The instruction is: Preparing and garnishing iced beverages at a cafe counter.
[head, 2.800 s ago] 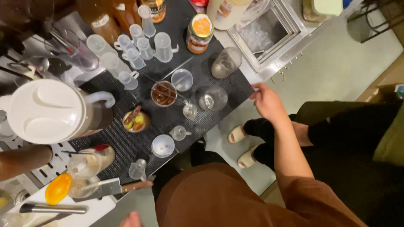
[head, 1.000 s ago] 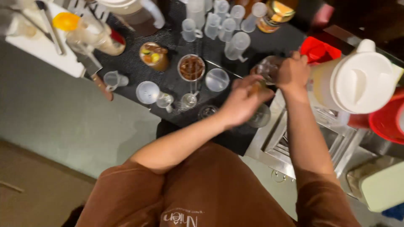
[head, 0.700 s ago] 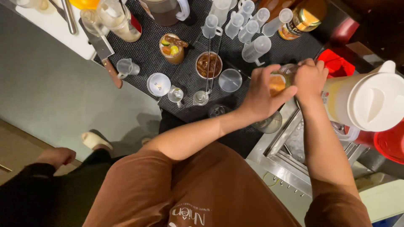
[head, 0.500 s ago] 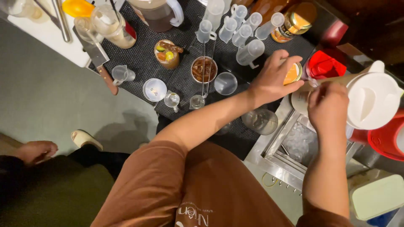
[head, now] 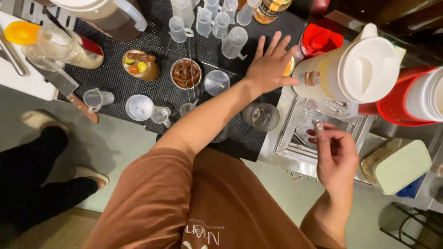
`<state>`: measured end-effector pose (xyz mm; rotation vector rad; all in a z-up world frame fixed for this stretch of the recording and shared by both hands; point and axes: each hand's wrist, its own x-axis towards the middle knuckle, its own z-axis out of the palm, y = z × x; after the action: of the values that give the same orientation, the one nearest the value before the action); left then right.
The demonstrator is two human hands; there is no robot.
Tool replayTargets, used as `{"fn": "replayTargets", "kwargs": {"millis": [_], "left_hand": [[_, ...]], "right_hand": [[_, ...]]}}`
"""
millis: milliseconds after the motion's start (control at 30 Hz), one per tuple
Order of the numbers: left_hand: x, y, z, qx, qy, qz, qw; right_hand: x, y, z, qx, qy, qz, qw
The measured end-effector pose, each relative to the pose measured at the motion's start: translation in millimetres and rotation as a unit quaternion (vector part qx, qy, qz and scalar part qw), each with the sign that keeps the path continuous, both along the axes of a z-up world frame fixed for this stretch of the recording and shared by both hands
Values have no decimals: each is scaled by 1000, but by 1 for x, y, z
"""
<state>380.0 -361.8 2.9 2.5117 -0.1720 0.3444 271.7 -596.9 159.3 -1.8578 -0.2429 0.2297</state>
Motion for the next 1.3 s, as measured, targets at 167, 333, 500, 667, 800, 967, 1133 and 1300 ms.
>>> {"fn": "replayTargets", "kwargs": {"millis": [167,333,500,667,800,967,1133,1300], "left_hand": [[-101,36,93,-405,2,-168,899],[-218,86,135,-375,-64,-109,918],[-298,140,149,-380,-79,21,921],[-379,218,134,-306,-175,139,925],[-441,286,86,-473,-105,201,851],[-477,346,94,-839,74,204,499],[-495,387,74,-585,-37,250,771],[-482,474,47,-823,-32,294,485]], "right_hand": [[0,38,6,-101,45,15,994],[-14,110,25,-154,-53,183,970],[-61,191,14,-133,-9,232,963],[-120,287,-8,66,184,313,930],[-176,369,2,-50,-111,373,920],[-215,447,-21,28,-388,461,797],[-258,492,-55,7,-201,339,919],[-248,538,-53,123,-296,396,860]]}}
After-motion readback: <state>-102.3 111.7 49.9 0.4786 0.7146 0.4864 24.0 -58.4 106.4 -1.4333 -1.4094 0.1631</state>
